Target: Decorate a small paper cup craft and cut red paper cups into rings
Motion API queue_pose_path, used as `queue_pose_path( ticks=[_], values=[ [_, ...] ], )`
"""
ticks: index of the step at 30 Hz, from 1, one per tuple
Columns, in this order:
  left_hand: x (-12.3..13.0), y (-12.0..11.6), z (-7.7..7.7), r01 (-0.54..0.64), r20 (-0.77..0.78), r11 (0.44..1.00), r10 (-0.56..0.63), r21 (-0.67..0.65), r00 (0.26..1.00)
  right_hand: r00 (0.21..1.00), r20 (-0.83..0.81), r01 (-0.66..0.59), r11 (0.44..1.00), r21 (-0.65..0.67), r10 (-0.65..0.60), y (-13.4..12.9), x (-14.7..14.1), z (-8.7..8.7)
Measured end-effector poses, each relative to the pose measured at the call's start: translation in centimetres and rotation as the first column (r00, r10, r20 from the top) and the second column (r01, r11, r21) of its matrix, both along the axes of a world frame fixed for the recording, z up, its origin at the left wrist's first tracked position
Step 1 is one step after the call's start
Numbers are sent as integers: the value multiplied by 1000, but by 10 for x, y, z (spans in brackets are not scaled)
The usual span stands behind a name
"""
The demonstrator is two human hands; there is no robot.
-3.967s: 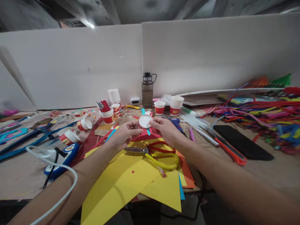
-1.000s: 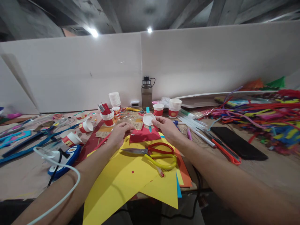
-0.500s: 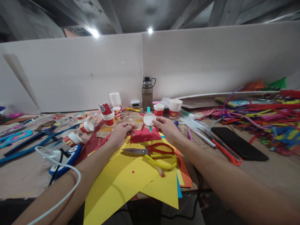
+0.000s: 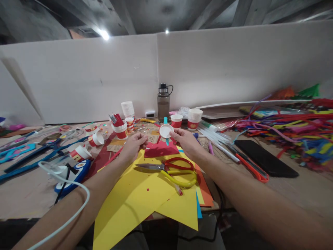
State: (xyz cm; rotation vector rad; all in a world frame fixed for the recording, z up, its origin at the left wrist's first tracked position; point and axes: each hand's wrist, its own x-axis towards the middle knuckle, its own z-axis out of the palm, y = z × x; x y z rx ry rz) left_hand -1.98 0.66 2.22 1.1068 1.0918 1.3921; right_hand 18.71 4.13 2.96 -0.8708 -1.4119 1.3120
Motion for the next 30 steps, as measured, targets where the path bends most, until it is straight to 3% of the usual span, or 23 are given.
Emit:
queue_pose_path(
  ticks=[10,16,21,26,30],
  values=[
    [-2,4,-6,2,-95,987,14,160,995,1000,-12,-4,999,-31,3,2,-1,-2],
    [-3,5,-8,1,-171,999,8,53,985,1000,10,4,1000,-15,-4,1,0,-1],
    [5,2,-3,115,-47,993,-115,-9,992,999,11,-36,999,-31,36,0,-3,-2],
    [16,-6,-1,253,94,967,-254,25,963,993,64,-99,995,-6,99,-7,-7,-3],
    [21,-12,1,196,110,980,-197,20,974,988,107,-115,993,0,114,-11,-9,-3]
  ],
)
